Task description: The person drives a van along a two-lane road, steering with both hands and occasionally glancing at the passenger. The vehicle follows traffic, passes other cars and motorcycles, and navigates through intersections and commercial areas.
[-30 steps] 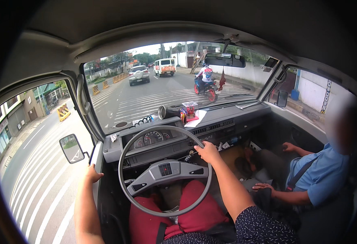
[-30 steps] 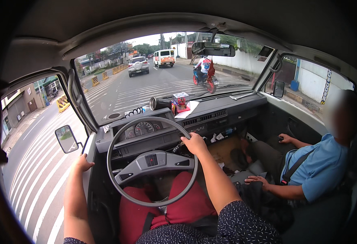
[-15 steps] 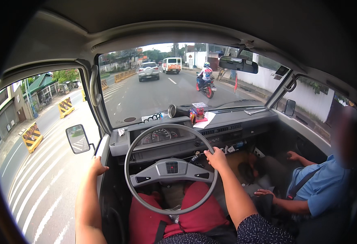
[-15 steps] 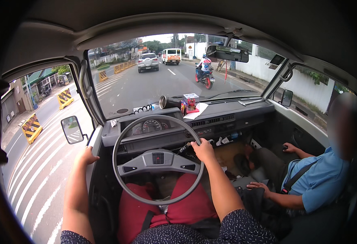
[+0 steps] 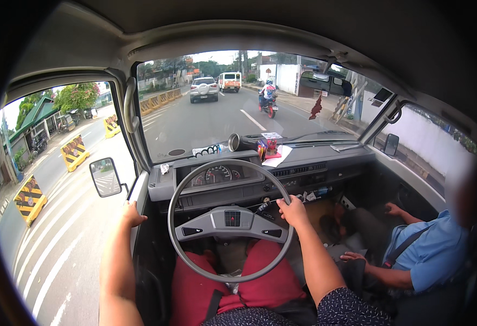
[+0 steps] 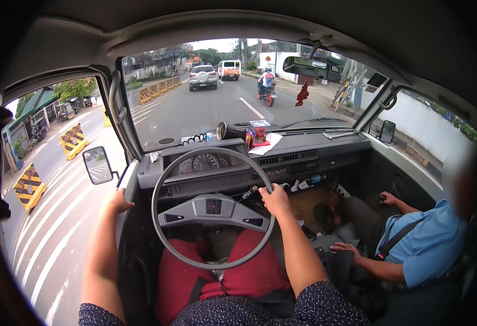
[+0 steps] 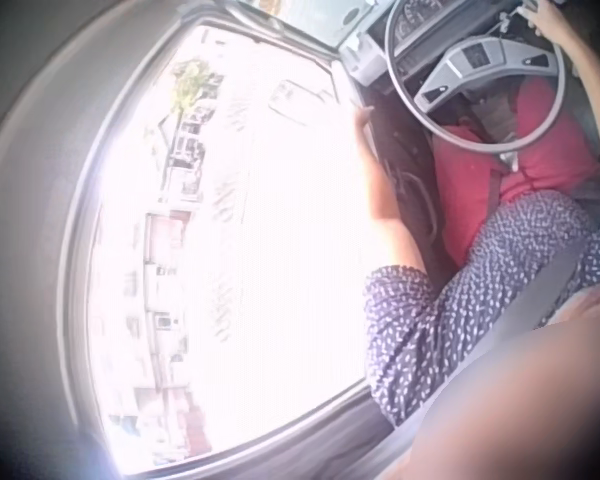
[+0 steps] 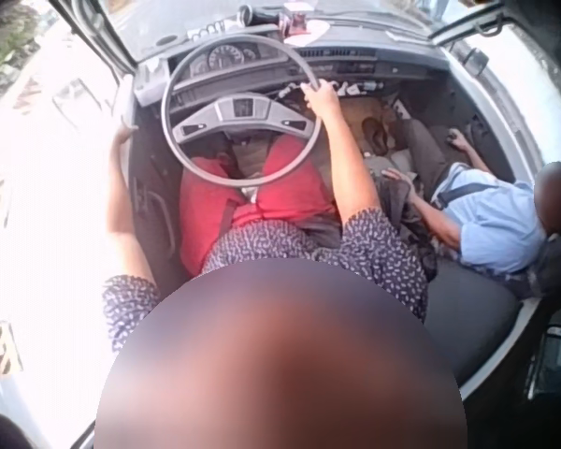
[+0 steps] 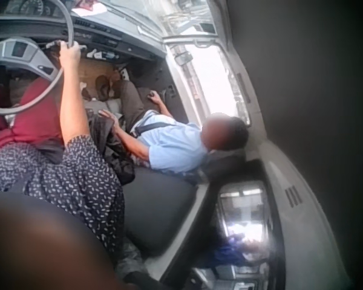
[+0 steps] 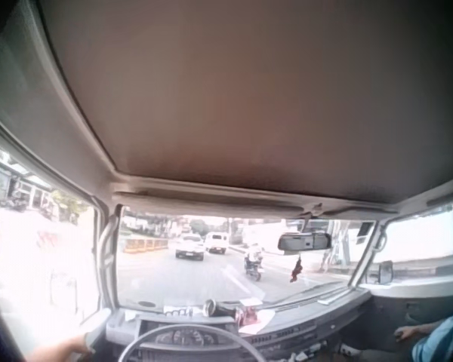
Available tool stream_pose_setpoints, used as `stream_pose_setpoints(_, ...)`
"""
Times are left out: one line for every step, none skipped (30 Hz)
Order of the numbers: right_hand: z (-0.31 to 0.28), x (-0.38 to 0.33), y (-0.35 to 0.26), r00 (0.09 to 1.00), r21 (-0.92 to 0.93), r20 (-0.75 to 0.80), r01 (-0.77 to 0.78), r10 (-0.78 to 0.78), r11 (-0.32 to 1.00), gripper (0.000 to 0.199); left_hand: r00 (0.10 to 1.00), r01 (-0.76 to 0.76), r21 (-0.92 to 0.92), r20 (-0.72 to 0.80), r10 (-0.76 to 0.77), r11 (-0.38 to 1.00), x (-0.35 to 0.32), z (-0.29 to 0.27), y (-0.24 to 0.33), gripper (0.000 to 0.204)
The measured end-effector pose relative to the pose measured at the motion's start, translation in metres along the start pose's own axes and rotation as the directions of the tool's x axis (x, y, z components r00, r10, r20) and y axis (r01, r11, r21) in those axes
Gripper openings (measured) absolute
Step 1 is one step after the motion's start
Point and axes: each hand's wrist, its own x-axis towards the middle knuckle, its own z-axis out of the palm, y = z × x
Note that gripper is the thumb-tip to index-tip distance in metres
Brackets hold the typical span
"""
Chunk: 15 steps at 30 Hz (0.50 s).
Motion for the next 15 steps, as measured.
stream_pose_setpoints(0.0, -0.002, -0.001, 1.0, -0.002, -0.004, -0.001, 0.001, 1.0, 0.028, 1.0, -0.004, -0.009, 0.004, 0.004, 1.0, 0.0, 0.0, 0.001, 0.096)
stream_pose_setpoints(-0.001, -0.002, -0.003, 1.0, 0.007, -0.004, 0.002, -0.002, 1.0, 0.027, 1.0, 0.013, 0.011, -0.015, -0.013, 1.0, -0.001, 0.0, 0.001, 0.096)
stream_pose_setpoints(-0.001, -0.003, -0.005, 1.0, 0.002, -0.009, 0.005, -0.005, 1.0, 0.027, 1.0, -0.009, 0.025, -0.009, 0.01, 1.0, -0.001, -0.001, 0.003, 0.095)
stream_pose_setpoints(-0.001, -0.004, -0.006, 1.0, 0.007, -0.011, 0.008, -0.008, 1.0, 0.027, 1.0, -0.011, 0.068, -0.021, 0.012, 0.998, -0.003, -0.001, 0.005, 0.094)
stream_pose_setpoints(-0.001, -0.005, -0.006, 1.0, 0.01, -0.014, -0.008, 0.008, 1.0, 0.027, 1.0, -0.008, 0.124, -0.019, 0.011, 0.992, -0.005, -0.003, 0.007, 0.094)
stream_pose_setpoints(-0.001, -0.006, -0.006, 1.0, 0.016, -0.014, -0.017, 0.017, 1.0, 0.027, 1.0, 0.004, 0.113, -0.025, -0.001, 0.994, -0.008, -0.006, 0.009, 0.092)
stream_pose_setpoints(0.0, -0.006, -0.005, 1.0, 0.023, -0.014, 0.003, -0.003, 1.0, 0.026, 1.0, 0.019, 0.114, -0.018, -0.017, 0.993, -0.011, -0.008, 0.01, 0.091)
stream_pose_setpoints(0.0, -0.007, -0.003, 1.0, 0.025, -0.017, -0.003, 0.003, 1.0, 0.026, 0.999, 0.039, 0.127, -0.014, -0.037, 0.991, -0.015, -0.011, 0.012, 0.09)
stream_pose_setpoints(0.0, -0.008, -0.001, 0.999, 0.027, -0.021, -0.024, 0.025, 0.999, 0.026, 1.0, 0.029, 0.108, 0.0, -0.029, 0.994, -0.018, -0.015, 0.013, 0.09)
stream_pose_setpoints(0.0, -0.008, 0.002, 1.0, 0.033, -0.019, -0.004, 0.004, 0.999, 0.026, 1.0, 0.023, 0.101, 0.011, -0.024, 0.995, -0.022, -0.018, 0.013, 0.089)
stream_pose_setpoints(0.0, -0.008, 0.003, 1.0, 0.039, -0.019, 0.004, -0.003, 0.999, 0.026, 1.0, 0.027, 0.109, 0.009, -0.028, 0.994, -0.025, -0.021, 0.014, 0.089)
stream_pose_setpoints(0.0, -0.008, 0.004, 1.0, 0.048, -0.025, 0.007, -0.006, 0.999, 0.026, 0.999, 0.015, 0.103, 0.028, -0.018, 0.995, -0.028, -0.022, 0.015, 0.089)
stream_pose_setpoints(0.0, -0.008, 0.005, 1.0, 0.04, -0.024, 0.005, -0.004, 0.999, 0.026, 0.999, 0.014, 0.112, 0.03, -0.018, 0.994, -0.03, -0.024, 0.016, 0.088)
stream_pose_setpoints(0.0, -0.008, 0.005, 1.0, 0.035, -0.028, 0.0, 0.001, 0.999, 0.026, 1.0, 0.023, 0.138, 0.012, -0.025, 0.99, -0.031, -0.025, 0.017, 0.088)
stream_pose_setpoints(0.0, -0.008, 0.005, 0.999, 0.032, -0.032, -0.002, 0.003, 0.999, 0.026, 1.0, 0.012, 0.131, 0.023, -0.015, 0.991, -0.031, -0.026, 0.018, 0.088)
